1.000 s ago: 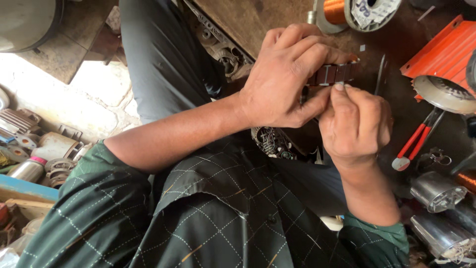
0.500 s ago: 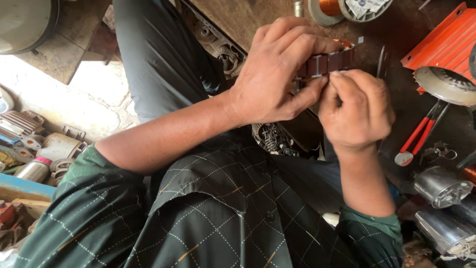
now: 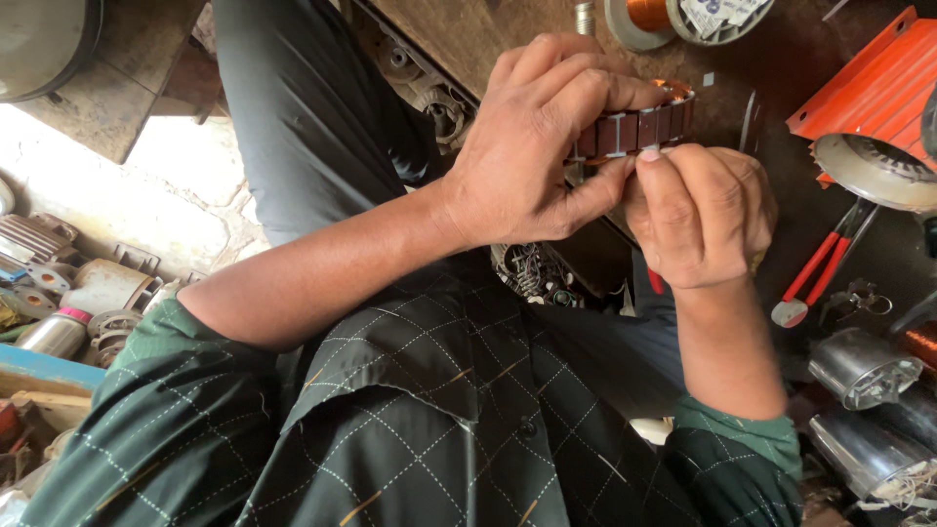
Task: The person sits on the floor and works on a cylindrical electrical component with copper windings. They insert small white insulating pieces into slots between the windings, using a screwdriver to press them in and pliers to trim excess material. The person repeats this process for multiple slots around the component.
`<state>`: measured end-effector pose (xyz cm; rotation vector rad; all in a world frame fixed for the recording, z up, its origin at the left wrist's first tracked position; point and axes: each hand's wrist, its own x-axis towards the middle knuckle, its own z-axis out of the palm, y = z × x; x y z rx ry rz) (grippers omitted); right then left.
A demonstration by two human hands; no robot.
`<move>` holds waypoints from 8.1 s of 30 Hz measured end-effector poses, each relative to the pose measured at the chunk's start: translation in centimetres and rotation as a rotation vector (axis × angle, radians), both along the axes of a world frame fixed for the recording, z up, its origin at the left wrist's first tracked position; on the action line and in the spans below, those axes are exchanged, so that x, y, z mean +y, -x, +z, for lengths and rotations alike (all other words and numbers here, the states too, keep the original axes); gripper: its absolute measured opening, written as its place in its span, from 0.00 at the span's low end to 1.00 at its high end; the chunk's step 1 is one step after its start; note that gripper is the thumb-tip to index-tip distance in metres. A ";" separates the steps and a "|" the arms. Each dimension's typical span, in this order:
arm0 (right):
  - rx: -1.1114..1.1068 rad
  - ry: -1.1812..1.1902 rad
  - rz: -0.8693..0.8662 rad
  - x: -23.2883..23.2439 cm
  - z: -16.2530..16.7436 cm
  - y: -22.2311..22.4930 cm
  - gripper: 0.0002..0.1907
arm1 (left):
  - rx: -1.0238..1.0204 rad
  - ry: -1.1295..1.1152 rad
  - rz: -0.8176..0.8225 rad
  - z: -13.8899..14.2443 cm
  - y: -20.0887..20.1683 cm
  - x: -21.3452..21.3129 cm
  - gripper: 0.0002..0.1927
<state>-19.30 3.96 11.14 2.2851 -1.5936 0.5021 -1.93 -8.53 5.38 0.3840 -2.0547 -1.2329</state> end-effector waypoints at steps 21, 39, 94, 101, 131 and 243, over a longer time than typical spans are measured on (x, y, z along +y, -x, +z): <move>-0.068 0.077 0.012 0.2 -0.2 -0.1 0.09 | -0.037 0.159 0.008 0.1 -0.2 0.5 0.26; -0.082 -0.008 -0.113 0.5 0.0 -0.3 0.07 | 0.023 0.086 -0.051 -0.3 1.0 0.3 0.28; -1.425 -0.767 -0.637 3.7 -12.5 6.9 0.18 | 0.058 0.078 0.078 2.1 0.1 -0.5 0.28; -1.472 -0.563 -0.731 6.4 -13.6 3.9 0.27 | 0.014 0.115 0.068 0.2 0.3 0.3 0.29; -0.150 0.067 0.058 3.5 -10.4 4.0 0.14 | -0.062 0.413 -0.059 0.6 0.8 -1.6 0.35; -0.082 0.218 -0.149 0.6 -1.0 2.7 0.10 | -0.153 0.142 0.007 1.8 3.2 0.4 0.27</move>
